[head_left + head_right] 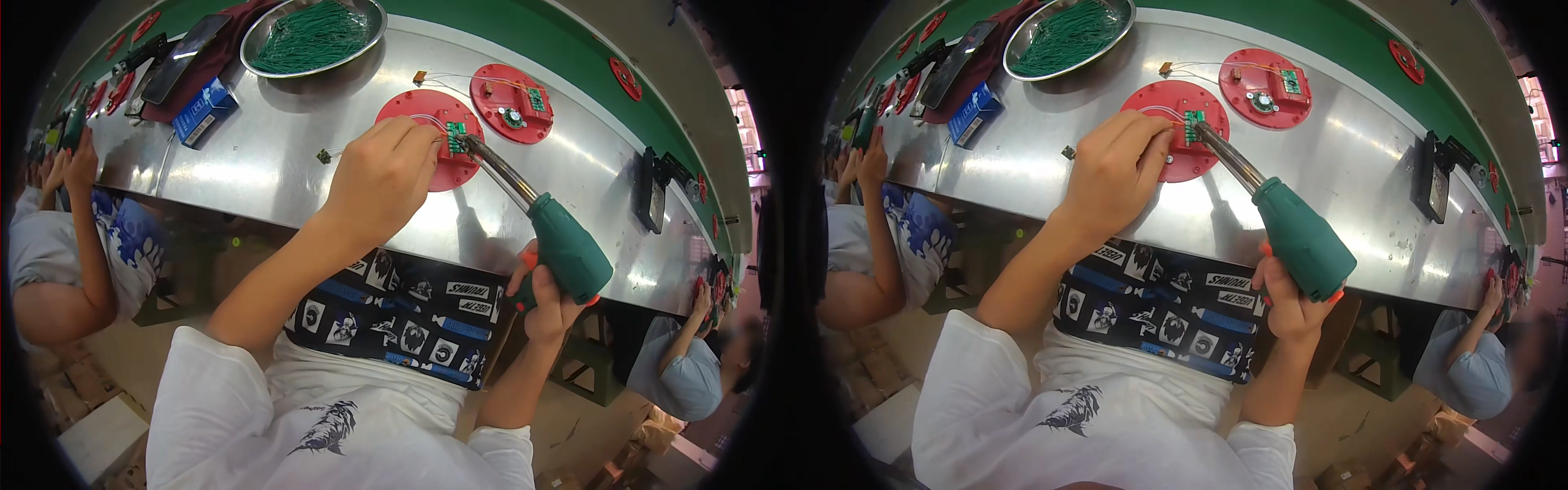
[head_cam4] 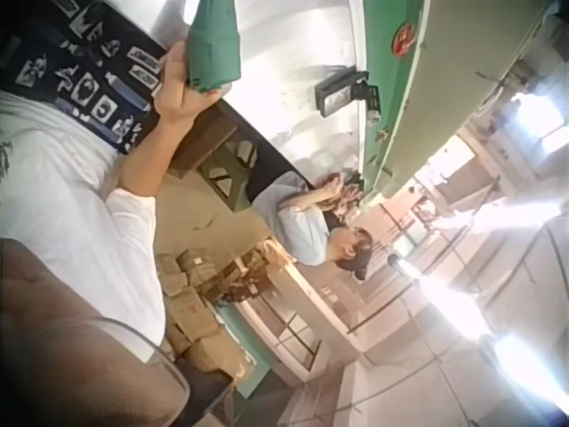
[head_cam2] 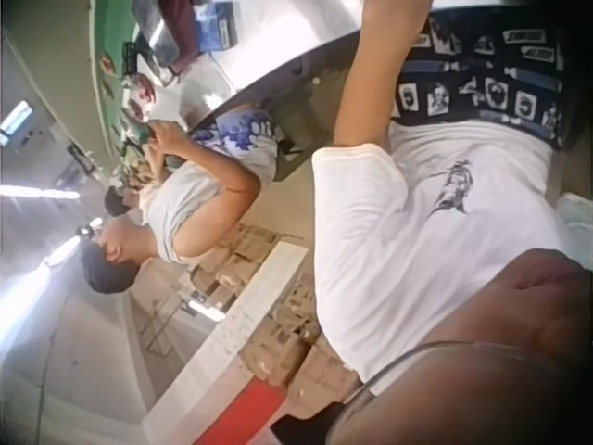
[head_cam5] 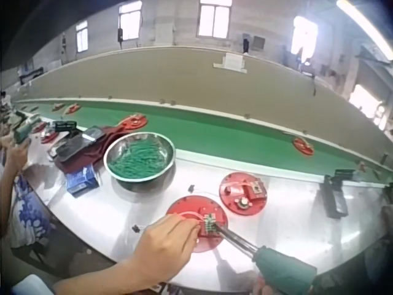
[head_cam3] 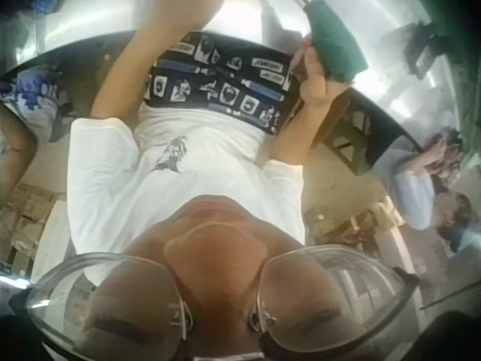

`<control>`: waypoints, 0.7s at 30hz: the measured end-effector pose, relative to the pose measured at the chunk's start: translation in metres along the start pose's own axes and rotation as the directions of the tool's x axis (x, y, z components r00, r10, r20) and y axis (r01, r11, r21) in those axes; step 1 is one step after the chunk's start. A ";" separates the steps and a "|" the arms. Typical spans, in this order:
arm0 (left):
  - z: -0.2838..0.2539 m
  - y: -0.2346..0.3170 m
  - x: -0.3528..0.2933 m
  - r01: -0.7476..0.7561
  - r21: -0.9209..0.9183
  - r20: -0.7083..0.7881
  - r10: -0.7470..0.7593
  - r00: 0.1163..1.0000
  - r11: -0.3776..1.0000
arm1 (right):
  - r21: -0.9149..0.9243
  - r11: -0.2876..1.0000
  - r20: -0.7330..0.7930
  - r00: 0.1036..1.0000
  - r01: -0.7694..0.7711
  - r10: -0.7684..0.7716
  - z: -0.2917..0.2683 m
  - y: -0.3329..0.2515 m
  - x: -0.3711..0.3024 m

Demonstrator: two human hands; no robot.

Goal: Soldering electronic components and wires onto circular red PCBs at a factory assembly line.

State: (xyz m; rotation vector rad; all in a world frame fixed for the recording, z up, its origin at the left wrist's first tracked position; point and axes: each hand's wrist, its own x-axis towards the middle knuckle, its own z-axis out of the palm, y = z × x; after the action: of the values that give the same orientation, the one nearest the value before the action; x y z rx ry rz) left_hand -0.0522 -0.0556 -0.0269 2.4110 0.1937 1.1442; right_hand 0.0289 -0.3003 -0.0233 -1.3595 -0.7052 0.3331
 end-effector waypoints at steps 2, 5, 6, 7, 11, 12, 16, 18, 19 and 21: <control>0.000 0.000 -0.001 -0.015 0.005 -0.017 0.015 1.000 1.000 | -0.020 1.000 0.012 1.000 -0.016 0.017 0.001 -0.003 0.002; 0.001 0.001 -0.001 -0.001 0.002 -0.017 0.001 1.000 1.000 | -0.012 0.999 -0.021 0.999 -0.045 0.045 0.002 -0.004 0.001; 0.002 0.001 -0.001 0.003 -0.001 -0.015 -0.003 1.000 1.000 | -0.014 0.999 -0.022 0.999 -0.050 0.049 0.002 -0.004 0.001; 0.002 0.001 -0.001 0.001 -0.002 -0.008 -0.001 1.000 1.000 | -0.004 0.999 -0.029 0.998 -0.051 0.051 0.002 -0.003 0.001; 0.000 0.000 -0.002 0.011 -0.011 -0.005 -0.011 1.000 1.000 | 0.085 0.993 -0.038 0.995 -0.085 0.089 0.005 -0.009 0.006; 0.000 -0.001 -0.002 0.013 -0.012 -0.004 -0.014 1.000 1.000 | 0.084 0.993 -0.037 0.995 -0.088 0.091 0.005 -0.009 0.007; 0.001 -0.001 -0.002 0.005 -0.042 -0.014 -0.006 1.000 0.999 | 0.056 0.997 -0.041 0.998 -0.052 0.054 -0.002 -0.005 0.010; 0.001 -0.001 -0.002 0.007 -0.050 -0.013 -0.008 1.000 0.999 | 0.014 1.000 -0.017 0.999 -0.027 0.027 -0.003 -0.002 0.010; 0.000 -0.001 -0.002 0.014 -0.042 -0.010 -0.014 1.000 0.999 | 0.002 1.000 -0.006 1.000 -0.019 0.019 -0.003 -0.001 0.010; 0.000 -0.001 -0.002 0.021 -0.034 -0.008 -0.022 1.000 0.999 | -0.010 1.000 0.006 1.000 -0.011 0.011 -0.004 -0.001 0.010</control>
State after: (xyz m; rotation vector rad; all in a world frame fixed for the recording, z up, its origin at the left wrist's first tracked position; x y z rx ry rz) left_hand -0.0534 -0.0557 -0.0291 2.3690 0.2006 1.1389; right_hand 0.0388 -0.2969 -0.0200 -1.3725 -0.7049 0.3434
